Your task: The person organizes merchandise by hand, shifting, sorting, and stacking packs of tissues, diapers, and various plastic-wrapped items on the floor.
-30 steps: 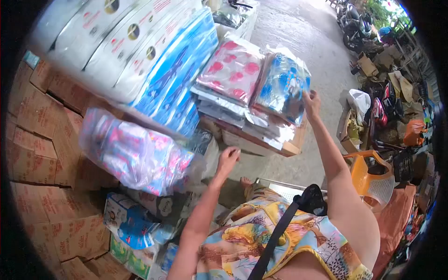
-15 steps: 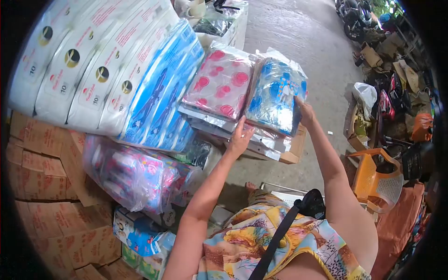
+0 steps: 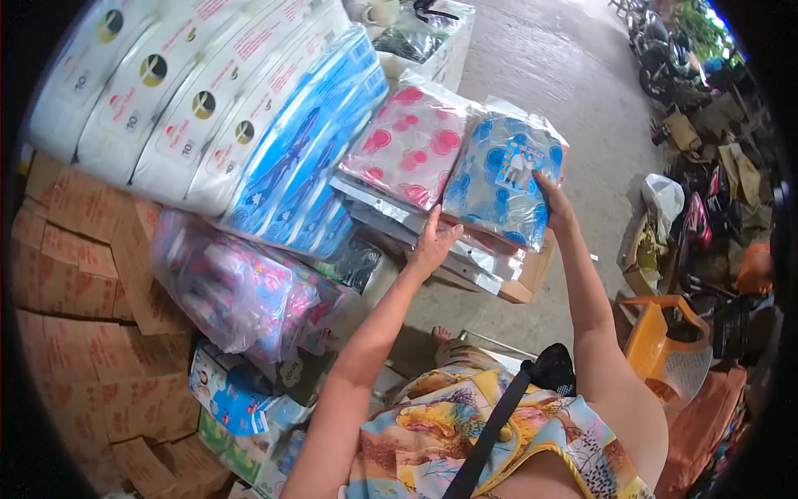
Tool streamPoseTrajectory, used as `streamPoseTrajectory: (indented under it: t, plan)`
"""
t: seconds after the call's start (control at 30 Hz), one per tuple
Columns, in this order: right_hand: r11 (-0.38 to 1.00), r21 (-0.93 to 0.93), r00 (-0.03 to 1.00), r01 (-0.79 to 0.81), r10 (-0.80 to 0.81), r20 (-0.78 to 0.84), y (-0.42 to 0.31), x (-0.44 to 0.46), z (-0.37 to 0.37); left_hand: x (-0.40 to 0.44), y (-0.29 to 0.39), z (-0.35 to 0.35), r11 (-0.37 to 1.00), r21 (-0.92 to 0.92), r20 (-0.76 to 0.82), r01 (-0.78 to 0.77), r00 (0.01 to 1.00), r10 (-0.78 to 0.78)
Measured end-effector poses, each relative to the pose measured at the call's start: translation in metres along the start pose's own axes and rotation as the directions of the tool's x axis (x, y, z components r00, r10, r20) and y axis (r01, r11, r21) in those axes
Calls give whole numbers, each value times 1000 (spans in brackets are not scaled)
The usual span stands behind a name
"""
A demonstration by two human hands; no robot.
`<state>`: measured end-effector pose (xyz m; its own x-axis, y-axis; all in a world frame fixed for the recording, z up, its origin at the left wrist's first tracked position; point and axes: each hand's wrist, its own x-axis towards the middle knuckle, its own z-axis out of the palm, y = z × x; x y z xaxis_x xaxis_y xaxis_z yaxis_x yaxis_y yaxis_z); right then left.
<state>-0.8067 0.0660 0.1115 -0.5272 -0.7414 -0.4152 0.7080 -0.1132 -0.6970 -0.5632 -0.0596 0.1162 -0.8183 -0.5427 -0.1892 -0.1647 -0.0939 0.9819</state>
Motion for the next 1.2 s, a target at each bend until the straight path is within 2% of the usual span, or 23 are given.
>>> streamPoseTrajectory:
  t: [0.07, 0.17, 0.23, 0.37, 0.43, 0.47, 0.53, 0.6, 0.67, 0.7, 0.73, 0.83, 0.87, 0.93, 0.97, 1.0, 1.03, 1.1, 1.17, 1.2]
  plan:
    - [999, 41, 999, -25, 23, 46, -2, 1, 5, 2, -8, 0, 1000, -21, -22, -14, 1000, 13]
    - [995, 92, 995, 31, -40, 96, -5, 3, 6, 3, -19, -3, 997, -9, -117, -75, 990, 73]
    - [993, 112, 995, 42, -52, 88, -10, -1, 11, -3, -17, -4, 993, -117, -130, -1, 991, -14]
    - [984, 154, 993, 91, -102, 62, -27, -34, 38, -22, -9, -13, 985, -171, -187, -36, 982, 3]
    - [985, 161, 986, 61, -85, 142, -36, -49, 46, -40, 9, -20, 970, -237, -166, 46, 982, -87]
    - [983, 176, 979, 52, -85, 184, -40, -61, 56, -46, 9, -23, 967, -250, -192, 40, 977, -90]
    - [985, 146, 966, 90, -122, 227, -42, -80, 73, -59, 11, -32, 937, -348, -143, 37, 985, -92]
    - [993, 86, 945, 80, -103, 312, -38, -85, 83, -76, 16, -41, 894, -447, -200, -30, 978, -67]
    - [999, 22, 892, 30, -36, 450, -28, -86, 101, -98, 26, -51, 798, -572, -183, -191, 978, 103]
    - [998, -38, 877, 45, -21, 481, -20, -88, 117, -113, 42, -56, 708, -634, -161, -311, 949, 272]
    - [998, -70, 857, 3, 33, 515, -9, -88, 132, -132, 30, -65, 729, -617, -220, -297, 954, 203]
    - [956, -248, 791, 158, 27, 611, 27, -104, 195, -176, 6, -92, 597, -615, -350, -516, 856, 380]
    - [954, -268, 762, 134, 74, 644, 41, -110, 214, -201, 8, -102, 593, -538, -352, -599, 799, 487]
    - [904, -377, 678, 202, 149, 719, 70, -122, 250, -260, 30, -104, 556, -498, -496, -666, 744, 447]
    - [920, -351, 676, 174, 148, 722, 90, -142, 274, -289, 34, -100, 549, -462, -550, -696, 711, 438]
    - [916, -371, 638, 154, 195, 745, 106, -148, 288, -316, 34, -94, 642, -380, -648, -666, 687, 329]
    - [886, -417, 557, 202, 247, 793, 105, -154, 295, -334, 44, -77, 729, -309, -739, -611, 637, 221]
    - [845, -485, 429, 225, 361, 828, 140, -165, 324, -375, 35, -69, 625, -235, -815, -745, 501, 291]
    - [739, -603, 207, 302, 566, 798, 170, -187, 347, -406, 10, -51, 739, -340, -894, -581, 443, -63]
    - [717, -569, 101, 403, 583, 806, 188, -206, 360, -418, -6, -43, 738, -317, -914, -596, 398, -72]
